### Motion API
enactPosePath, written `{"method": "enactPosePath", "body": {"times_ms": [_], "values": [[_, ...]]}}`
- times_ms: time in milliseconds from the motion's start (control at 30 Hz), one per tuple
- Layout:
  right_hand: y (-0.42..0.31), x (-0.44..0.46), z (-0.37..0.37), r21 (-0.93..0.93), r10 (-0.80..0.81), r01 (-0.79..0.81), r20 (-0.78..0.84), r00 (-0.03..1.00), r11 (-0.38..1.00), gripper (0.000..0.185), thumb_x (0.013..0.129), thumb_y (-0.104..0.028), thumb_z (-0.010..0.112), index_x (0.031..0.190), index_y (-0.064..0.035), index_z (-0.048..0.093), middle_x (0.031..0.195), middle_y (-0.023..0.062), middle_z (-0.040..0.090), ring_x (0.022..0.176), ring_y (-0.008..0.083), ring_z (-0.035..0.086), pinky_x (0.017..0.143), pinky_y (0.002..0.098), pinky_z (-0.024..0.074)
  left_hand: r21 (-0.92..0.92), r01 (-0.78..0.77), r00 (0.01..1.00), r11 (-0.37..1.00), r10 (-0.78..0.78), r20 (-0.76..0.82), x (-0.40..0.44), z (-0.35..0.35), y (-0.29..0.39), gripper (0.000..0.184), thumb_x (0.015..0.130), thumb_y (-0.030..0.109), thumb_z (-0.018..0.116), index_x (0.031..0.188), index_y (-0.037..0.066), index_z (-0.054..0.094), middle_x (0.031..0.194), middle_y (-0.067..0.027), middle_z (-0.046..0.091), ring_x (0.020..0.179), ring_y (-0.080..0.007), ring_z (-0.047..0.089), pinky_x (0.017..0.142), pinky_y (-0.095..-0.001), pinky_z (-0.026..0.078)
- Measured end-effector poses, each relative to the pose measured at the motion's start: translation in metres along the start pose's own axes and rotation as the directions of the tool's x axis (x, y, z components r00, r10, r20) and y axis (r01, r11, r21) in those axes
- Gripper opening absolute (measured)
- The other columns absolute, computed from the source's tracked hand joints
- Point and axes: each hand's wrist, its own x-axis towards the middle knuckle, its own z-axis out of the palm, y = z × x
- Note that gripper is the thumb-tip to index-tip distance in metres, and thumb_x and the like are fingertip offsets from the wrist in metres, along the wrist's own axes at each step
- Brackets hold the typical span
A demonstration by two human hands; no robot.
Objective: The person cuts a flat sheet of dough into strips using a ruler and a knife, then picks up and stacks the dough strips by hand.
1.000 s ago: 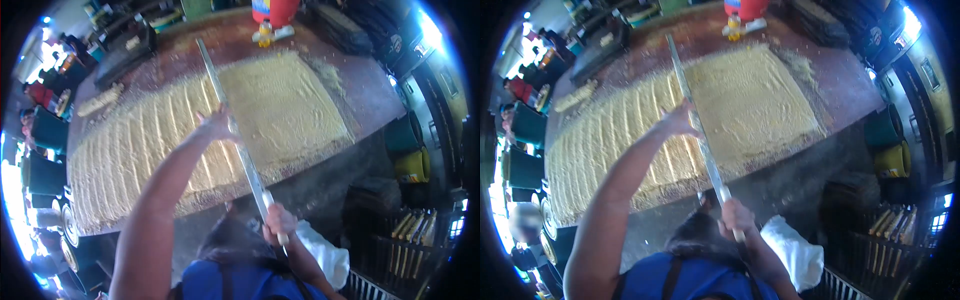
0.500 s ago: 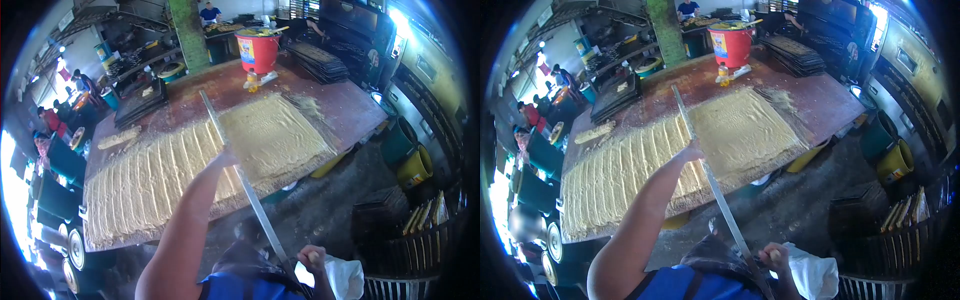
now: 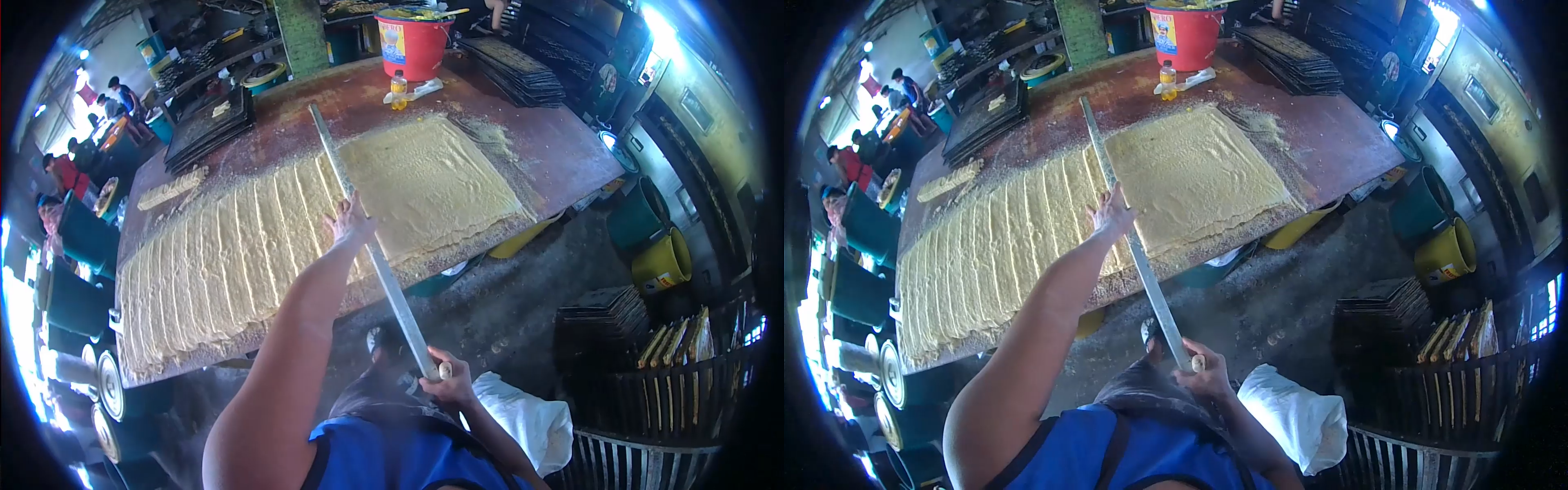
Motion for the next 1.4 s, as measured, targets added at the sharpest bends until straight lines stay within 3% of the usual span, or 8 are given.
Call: {"method": "enactPosePath", "body": {"times_ms": [200,667,767,867,933,967,1067,1400], "values": [[0.017,0.006,-0.024,-0.044,-0.103,0.104,0.022,0.994,0.994,0.074,0.069,-0.007,0.085,0.137,-0.0004,0.055,0.125,0.0158,0.066,0.113,0.0192,0.064,0.096,0.0331,0.0513,-0.08,-0.021,1.0,0.997,0.019,-0.014,0.01,0.003,0.02,0.095,0.083,0.039,0.069,0.159,0.015,0.016,0.159,-0.0176,0.031,0.151,-0.0312,0.021,0.122,-0.0617,0.002],[0.031,0.016,-0.039,-0.058,-0.084,0.086,0.039,0.996,0.995,0.075,0.069,-0.012,0.086,0.136,0.0012,0.055,0.127,0.0187,0.065,0.116,0.0224,0.064,0.098,0.0342,0.0506,-0.045,-0.019,1.0,0.999,0.019,-0.012,0.023,0.032,0.023,0.095,0.085,0.044,0.065,0.16,0.015,0.014,0.161,-0.0201,0.026,0.15,-0.0326,0.024,0.122,-0.0591,0.005],[0.025,0.019,-0.041,-0.061,-0.046,0.049,0.055,0.997,0.997,0.076,0.069,-0.013,0.087,0.136,0.0017,0.055,0.127,0.019,0.065,0.116,0.0226,0.064,0.097,0.0341,0.0507,-0.043,-0.065,0.998,0.997,0.064,-0.02,0.027,0.024,0.019,0.091,0.086,0.047,0.065,0.159,0.016,0.02,0.158,-0.0193,0.033,0.148,-0.0328,0.03,0.122,-0.059,0.009],[0.021,0.017,-0.04,-0.023,-0.039,0.041,0.058,0.998,0.999,0.074,0.072,-0.018,0.088,0.136,0.002,0.055,0.126,0.0198,0.066,0.115,0.0223,0.064,0.097,0.0343,0.0509,-0.137,0.005,0.983,0.99,0.02,0.181,0.042,-0.004,0.01,0.084,0.087,0.051,0.064,0.156,0.017,0.029,0.152,-0.0179,0.044,0.143,-0.0339,0.039,0.12,-0.0606,0.015],[0.008,0.02,-0.038,-0.094,0.02,-0.018,0.017,1.0,0.995,0.073,0.075,-0.023,0.087,0.135,0.0023,0.055,0.122,0.0203,0.067,0.111,0.0237,0.066,0.095,0.0354,0.0518,-0.216,-0.211,0.939,0.953,0.259,0.226,0.067,-0.005,-0.015,0.08,0.086,0.051,0.067,0.153,0.019,0.037,0.146,-0.0158,0.052,0.139,-0.0348,0.045,0.119,-0.0591,0.021],[0.008,0.023,-0.039,-0.169,-0.081,0.08,0.004,0.997,0.982,0.067,0.076,-0.026,0.087,0.129,0.0023,0.059,0.116,0.0201,0.069,0.105,0.0279,0.069,0.091,0.0373,0.0539,-0.166,-0.268,0.925,0.949,0.301,0.231,0.071,-0.01,-0.018,0.087,0.082,0.047,0.078,0.151,0.012,0.038,0.15,-0.0208,0.046,0.138,-0.0348,0.046,0.115,-0.0442,0.036],[0.008,0.032,-0.039,-0.265,-0.122,0.118,0.002,0.993,0.957,0.061,0.075,-0.021,0.088,0.125,0.001,0.061,0.112,0.0178,0.07,0.101,0.0229,0.07,0.088,0.0352,0.0551,-0.104,-0.194,0.952,0.976,0.212,0.219,0.065,-0.013,-0.013,0.08,0.084,0.047,0.074,0.15,0.019,0.039,0.149,-0.0143,0.049,0.138,-0.0346,0.045,0.117,-0.0506,0.029],[-0.007,0.043,-0.042,-0.275,-0.054,0.052,0.0,0.999,0.96,0.056,0.077,-0.018,0.085,0.124,0.0021,0.062,0.106,0.0167,0.072,0.099,0.0201,0.07,0.087,0.0328,0.0544,-0.24,-0.194,0.941,0.951,0.25,0.23,0.066,-0.002,-0.017,0.081,0.086,0.048,0.072,0.152,0.02,0.035,0.157,-0.0169,0.037,0.144,-0.0341,0.036,0.12,-0.0565,0.021]]}}
